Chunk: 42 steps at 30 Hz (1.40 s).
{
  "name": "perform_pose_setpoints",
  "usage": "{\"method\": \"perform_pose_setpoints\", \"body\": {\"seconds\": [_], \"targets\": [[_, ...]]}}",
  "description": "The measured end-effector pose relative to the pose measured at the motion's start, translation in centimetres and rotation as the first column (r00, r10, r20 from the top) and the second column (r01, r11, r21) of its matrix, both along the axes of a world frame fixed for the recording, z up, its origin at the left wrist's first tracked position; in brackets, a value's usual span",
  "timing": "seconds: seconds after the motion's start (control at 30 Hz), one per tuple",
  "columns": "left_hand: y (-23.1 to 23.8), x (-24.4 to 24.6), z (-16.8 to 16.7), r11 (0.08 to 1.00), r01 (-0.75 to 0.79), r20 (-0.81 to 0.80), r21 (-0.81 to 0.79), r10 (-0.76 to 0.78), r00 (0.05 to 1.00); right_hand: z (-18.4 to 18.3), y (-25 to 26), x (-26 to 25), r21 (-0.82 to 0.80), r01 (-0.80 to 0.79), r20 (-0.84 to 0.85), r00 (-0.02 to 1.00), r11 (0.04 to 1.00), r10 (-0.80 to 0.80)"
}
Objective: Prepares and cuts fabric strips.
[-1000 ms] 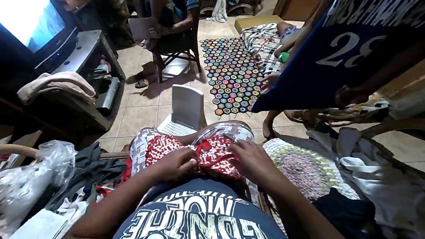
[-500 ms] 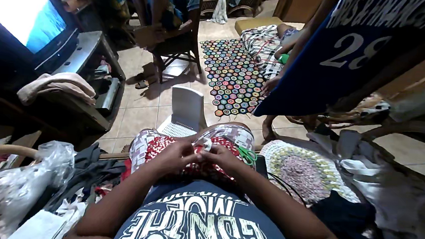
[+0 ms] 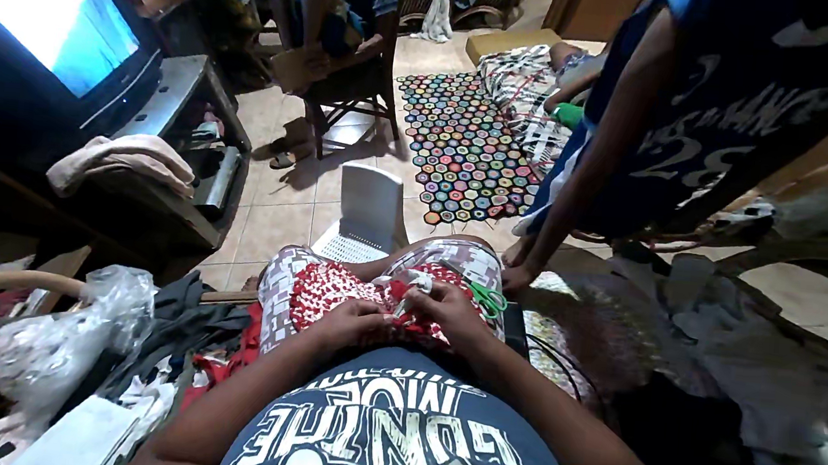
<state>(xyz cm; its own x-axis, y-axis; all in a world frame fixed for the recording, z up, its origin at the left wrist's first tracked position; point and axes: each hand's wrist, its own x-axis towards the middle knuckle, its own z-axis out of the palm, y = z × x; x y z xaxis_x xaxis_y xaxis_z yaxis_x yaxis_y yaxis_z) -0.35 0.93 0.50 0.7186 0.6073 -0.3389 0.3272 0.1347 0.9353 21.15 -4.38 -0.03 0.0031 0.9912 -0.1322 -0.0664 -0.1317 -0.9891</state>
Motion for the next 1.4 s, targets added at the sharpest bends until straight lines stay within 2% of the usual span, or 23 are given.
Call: {"method": "perform_pose_setpoints", "body": {"seconds": [0.17, 0.3, 0.4, 0.53, 0.63, 0.73, 0.8, 0.87, 0.93, 1.0, 1.1, 1.2, 1.3, 1.4], "targets": [[1.0, 1.2, 0.8, 0.978, 0.11, -0.017, 0.18, -0.108, 0.994, 0.1, -0.2, 0.4, 0.036, -0.006, 0.006, 1.0, 0.999, 0.006], [1.4, 2.2, 1.1, 0.933, 0.136, -0.068, 0.334, -0.121, 0.99, -0.5, -0.5, 0.5, 0.084, 0.066, 0.014, 0.998, 0.994, -0.067], [1.0, 2.4, 0.6, 0.957, 0.087, -0.024, 0.277, -0.083, 0.996, -0.7, -0.9, 0.8, 0.063, 0.073, 0.073, 0.994, 0.995, -0.077], [0.0, 2.2, -0.2, 0.988, 0.051, 0.019, 0.148, -0.054, 0.998, -1.3, -1.8, 0.8, 0.034, 0.042, -0.039, 0.998, 0.999, -0.041], [-0.1, 1.6, -0.5, 0.989, 0.0, 0.089, 0.146, -0.013, 0.996, -1.0, -2.4, 0.8, 0.003, 0.067, -0.039, 0.997, 0.998, -0.067], [-0.5, 1.3, -0.9, 0.987, -0.068, 0.144, 0.147, 0.047, 0.988, -1.0, -3.1, 1.0, 0.072, 0.071, 0.028, 0.997, 0.995, -0.074], [-0.6, 1.2, -1.1, 0.989, -0.084, 0.172, 0.123, 0.062, 0.983, -0.9, -3.3, 1.0, 0.099, 0.076, 0.024, 0.997, 0.992, -0.079], [-0.5, 1.1, -1.3, 0.991, -0.076, 0.172, 0.109, 0.056, 0.983, -1.1, -3.2, 0.9, 0.061, 0.098, 0.001, 0.995, 0.993, -0.098], [-0.5, 1.3, -1.0, 0.994, -0.041, 0.124, 0.106, 0.028, 0.992, -1.1, -2.9, 0.8, 0.0, 0.096, -0.04, 0.995, 0.995, -0.096], [-0.3, 1.6, -0.6, 0.983, 0.019, 0.07, 0.18, -0.032, 0.997, -1.0, -2.9, 0.9, 0.001, 0.092, -0.058, 0.994, 0.996, -0.091], [0.3, 2.0, -0.2, 0.906, 0.148, 0.051, 0.397, -0.182, 0.982, -1.2, -2.9, 1.0, 0.069, 0.097, -0.089, 0.992, 0.993, -0.09], [1.0, 2.3, 1.0, 0.812, 0.295, 0.002, 0.504, -0.343, 0.939, -1.1, -2.8, 1.5, 0.083, 0.095, -0.1, 0.991, 0.992, -0.087], [2.0, 2.6, 1.8, 0.76, 0.414, -0.071, 0.501, -0.44, 0.895, -1.2, -2.6, 1.8, 0.094, 0.096, -0.094, 0.992, 0.991, -0.087], [2.3, 3.0, 2.1, 0.753, 0.474, -0.092, 0.456, -0.49, 0.867, -1.4, -2.5, 1.7, 0.106, 0.081, -0.097, 0.993, 0.991, -0.071]]}}
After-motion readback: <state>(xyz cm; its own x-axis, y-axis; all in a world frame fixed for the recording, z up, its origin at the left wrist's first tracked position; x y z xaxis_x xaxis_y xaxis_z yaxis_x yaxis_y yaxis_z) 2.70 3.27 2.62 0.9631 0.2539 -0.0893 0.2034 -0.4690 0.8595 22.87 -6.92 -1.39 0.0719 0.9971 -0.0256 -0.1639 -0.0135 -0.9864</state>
